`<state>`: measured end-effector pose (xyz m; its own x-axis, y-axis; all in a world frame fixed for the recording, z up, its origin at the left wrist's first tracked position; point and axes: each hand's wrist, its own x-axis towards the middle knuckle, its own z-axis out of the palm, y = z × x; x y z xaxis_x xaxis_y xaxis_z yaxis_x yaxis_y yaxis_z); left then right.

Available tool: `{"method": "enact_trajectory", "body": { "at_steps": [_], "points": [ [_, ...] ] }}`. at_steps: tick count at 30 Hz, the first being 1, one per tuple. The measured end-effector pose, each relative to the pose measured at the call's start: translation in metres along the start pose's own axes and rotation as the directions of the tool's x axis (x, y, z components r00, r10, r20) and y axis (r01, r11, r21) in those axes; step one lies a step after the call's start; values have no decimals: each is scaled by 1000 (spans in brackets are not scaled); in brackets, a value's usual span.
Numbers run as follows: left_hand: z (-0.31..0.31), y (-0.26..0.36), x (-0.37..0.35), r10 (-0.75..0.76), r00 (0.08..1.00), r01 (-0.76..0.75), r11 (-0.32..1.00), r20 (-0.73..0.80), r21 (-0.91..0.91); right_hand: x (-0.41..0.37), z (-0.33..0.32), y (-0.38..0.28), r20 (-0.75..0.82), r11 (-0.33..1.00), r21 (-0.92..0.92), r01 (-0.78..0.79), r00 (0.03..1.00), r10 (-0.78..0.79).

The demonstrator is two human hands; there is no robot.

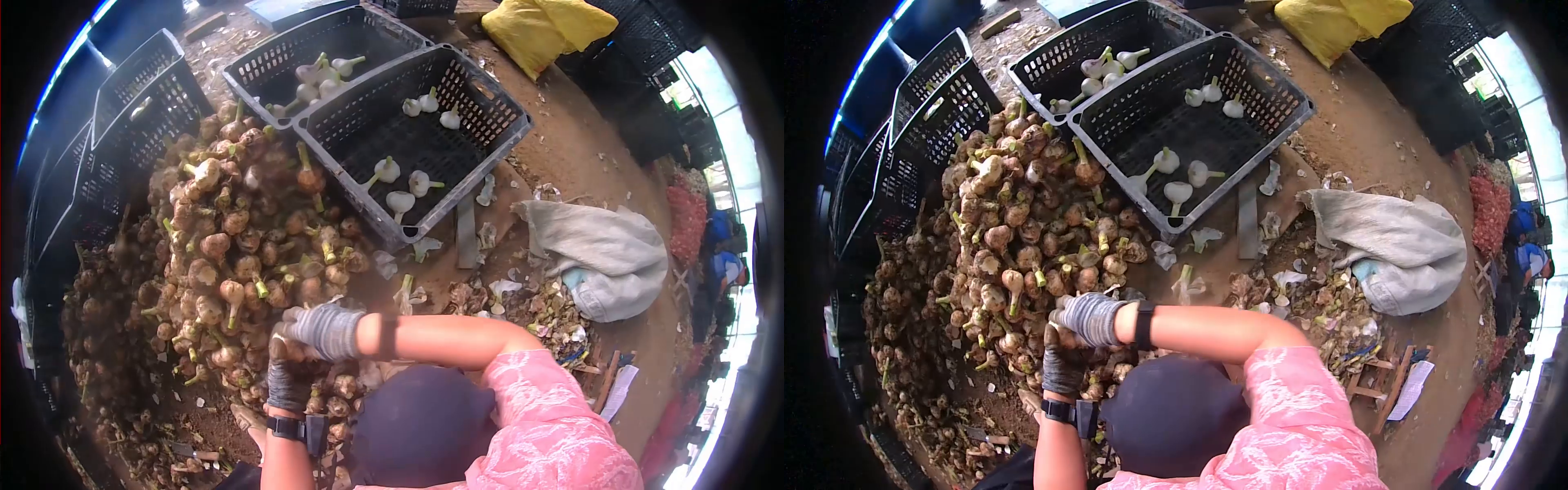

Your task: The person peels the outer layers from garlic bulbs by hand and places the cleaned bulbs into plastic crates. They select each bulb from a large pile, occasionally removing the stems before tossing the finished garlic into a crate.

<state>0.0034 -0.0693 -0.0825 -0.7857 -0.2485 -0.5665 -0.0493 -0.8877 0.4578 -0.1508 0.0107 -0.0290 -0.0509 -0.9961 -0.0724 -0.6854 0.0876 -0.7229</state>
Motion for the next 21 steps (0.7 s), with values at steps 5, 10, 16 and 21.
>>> {"method": "enact_trajectory", "body": {
  "at_steps": [5, 10, 16, 21],
  "points": [
    [18, 2, 12, 182, 981, -160, 952, -64, 259, -40, -145, 9, -119, 995, -51, -89, 989, 82],
    [0, -2, 34, 217, 959, -82, 830, -184, 551, -63, -260, 126, -197, 783, -178, -596, 801, 565],
    [-44, -16, 76, 174, 960, -18, 822, -220, 569, -30, -228, 183, 93, 635, -653, -413, 788, 608],
    [-73, -31, 93, 251, 934, -43, 785, -254, 618, -25, -187, 224, 377, 694, -674, -251, 692, 616]
  ]
}}
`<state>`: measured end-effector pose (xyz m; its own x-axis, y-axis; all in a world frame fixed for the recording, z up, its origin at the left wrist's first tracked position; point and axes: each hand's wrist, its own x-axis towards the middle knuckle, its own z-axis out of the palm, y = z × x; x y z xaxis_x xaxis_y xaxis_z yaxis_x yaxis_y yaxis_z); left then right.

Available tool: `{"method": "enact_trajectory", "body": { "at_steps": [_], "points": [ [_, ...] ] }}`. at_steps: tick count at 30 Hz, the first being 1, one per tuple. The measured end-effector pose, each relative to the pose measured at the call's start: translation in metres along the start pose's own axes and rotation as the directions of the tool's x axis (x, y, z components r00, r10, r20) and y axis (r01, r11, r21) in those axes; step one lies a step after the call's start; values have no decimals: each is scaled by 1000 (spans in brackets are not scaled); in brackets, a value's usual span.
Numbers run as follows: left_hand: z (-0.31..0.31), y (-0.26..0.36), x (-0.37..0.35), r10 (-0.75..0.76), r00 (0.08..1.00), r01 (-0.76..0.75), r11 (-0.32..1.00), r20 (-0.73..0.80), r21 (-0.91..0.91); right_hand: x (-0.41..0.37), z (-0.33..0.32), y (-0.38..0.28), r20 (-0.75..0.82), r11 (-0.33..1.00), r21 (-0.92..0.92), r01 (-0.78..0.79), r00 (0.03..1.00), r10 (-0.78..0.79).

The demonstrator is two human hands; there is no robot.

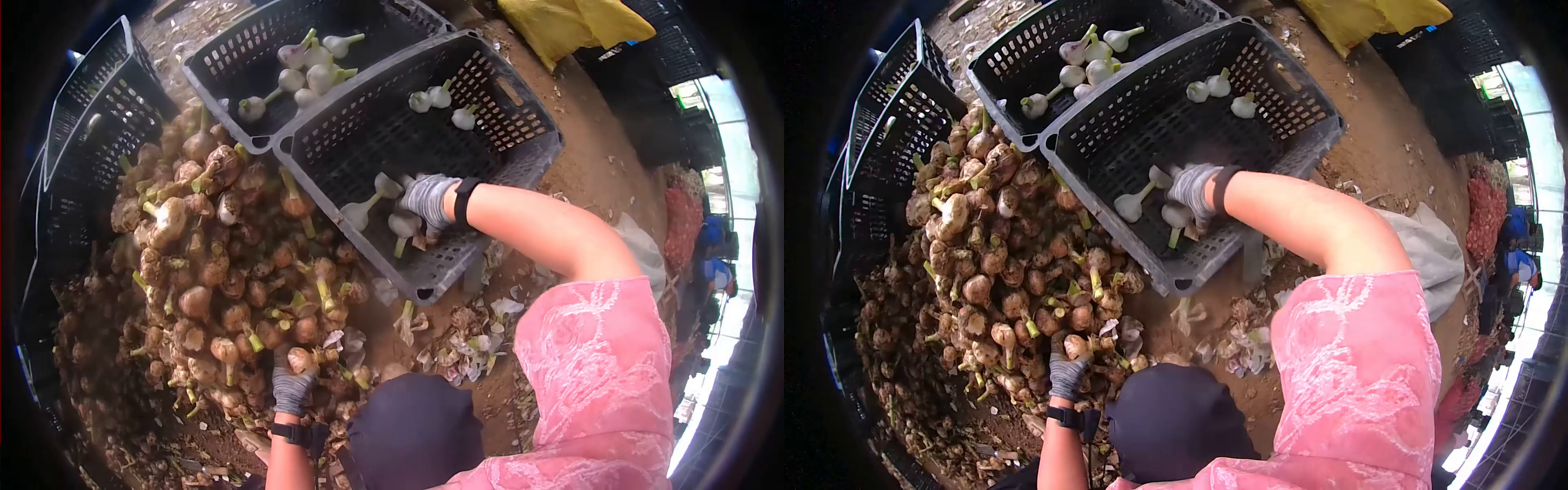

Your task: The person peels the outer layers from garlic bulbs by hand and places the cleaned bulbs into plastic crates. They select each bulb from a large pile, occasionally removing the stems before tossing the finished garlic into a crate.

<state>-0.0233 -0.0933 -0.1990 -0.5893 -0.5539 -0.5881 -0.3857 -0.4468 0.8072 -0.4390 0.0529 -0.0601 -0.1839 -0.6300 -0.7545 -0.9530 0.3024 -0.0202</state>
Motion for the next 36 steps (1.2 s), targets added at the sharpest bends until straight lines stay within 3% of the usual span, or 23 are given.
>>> {"method": "enact_trajectory", "body": {
  "at_steps": [4, 6, 7, 10, 11, 13, 14, 15, 16, 17, 18, 19, 21, 23, 24, 26, 27, 29, 30, 31, 33, 34, 36],
  "points": [
    [3, 14, 3, -130, 990, 132, 991, -61, 30, 34, 11, 1, 89, 990, 39, 133, 987, -136],
    [-3, 14, 13, -242, 968, 251, 914, -70, 318, 41, 9, -9, 115, 849, 454, -269, 963, 244],
    [-5, 13, 18, -296, 952, 300, 840, -81, 453, 42, 12, -9, 124, 846, 462, -267, 964, 237],
    [11, 42, 35, -346, 932, 279, 492, -108, 825, 42, 16, -2, -11, 960, 274, -64, 998, 69],
    [14, 46, 36, -349, 930, 286, 489, -116, 824, 41, 16, 0, -10, 959, 276, -56, 998, 61],
    [18, 52, 37, -367, 924, 286, 482, -106, 828, 38, 18, 8, -333, 940, 335, 59, 941, 59],
    [41, 97, 28, -364, 924, 273, 417, -115, 867, 19, -2, 17, -364, 959, 136, 248, 913, -184],
    [33, 87, 30, -357, 927, 256, 374, -116, 891, 13, -32, 16, 18, 969, 248, 18, 1000, -23],
    [29, 81, 31, -347, 929, 250, 329, -130, 911, -14, -56, 26, -156, 934, 223, 279, 956, -248],
    [28, 75, 32, -336, 932, 239, 286, -136, 928, -13, -45, 46, -393, 870, 195, 453, 849, -354],
    [25, 69, 35, -336, 933, 232, 292, -128, 928, -27, -66, 48, -289, 775, 524, 354, 930, -229],
    [19, 61, 38, -347, 934, 221, 391, -79, 894, -44, -80, 50, -286, 448, 841, 304, 952, -110],
    [24, 65, 39, -359, 933, 209, 487, -24, 848, -54, -105, 55, -510, 189, 856, 481, 846, 158],
    [25, 72, 40, -417, 904, 249, 335, -94, 909, -51, -117, 70, -474, 207, 877, 434, 852, 222],
    [26, 78, 38, -409, 911, 228, 392, -53, 891, -38, -105, 68, -481, 272, 864, 423, 854, 199],
    [27, 83, 39, -455, 888, 256, 367, -67, 894, -24, -79, 51, -279, 536, 828, 165, 950, 139],
    [26, 82, 40, -504, 860, 287, 335, -87, 898, -8, -64, 43, -40, 817, 550, -173, 972, 233],
    [10, 58, 44, -520, 848, 280, 271, -104, 921, 25, -17, 30, 318, 908, 361, -211, 943, 93],
    [5, 49, 42, -470, 880, 266, 362, -72, 893, 39, 19, 25, 153, 971, 179, -157, 980, 130],
    [5, 41, 42, -416, 909, 243, 456, -37, 856, 52, 51, 17, -177, 914, 268, -306, 916, 359],
    [9, 43, 46, -428, 902, 225, 358, -55, 906, 114, 128, 33, -187, 598, 695, -399, 703, 687],
    [16, 59, 44, -449, 892, 231, 377, -41, 897, 109, 110, 35, -195, 601, 692, -401, 697, 690],
    [25, 80, 41, -459, 888, 240, 399, -34, 885, 89, 52, 30, -101, 535, 822, -195, 875, 473]
  ]
}}
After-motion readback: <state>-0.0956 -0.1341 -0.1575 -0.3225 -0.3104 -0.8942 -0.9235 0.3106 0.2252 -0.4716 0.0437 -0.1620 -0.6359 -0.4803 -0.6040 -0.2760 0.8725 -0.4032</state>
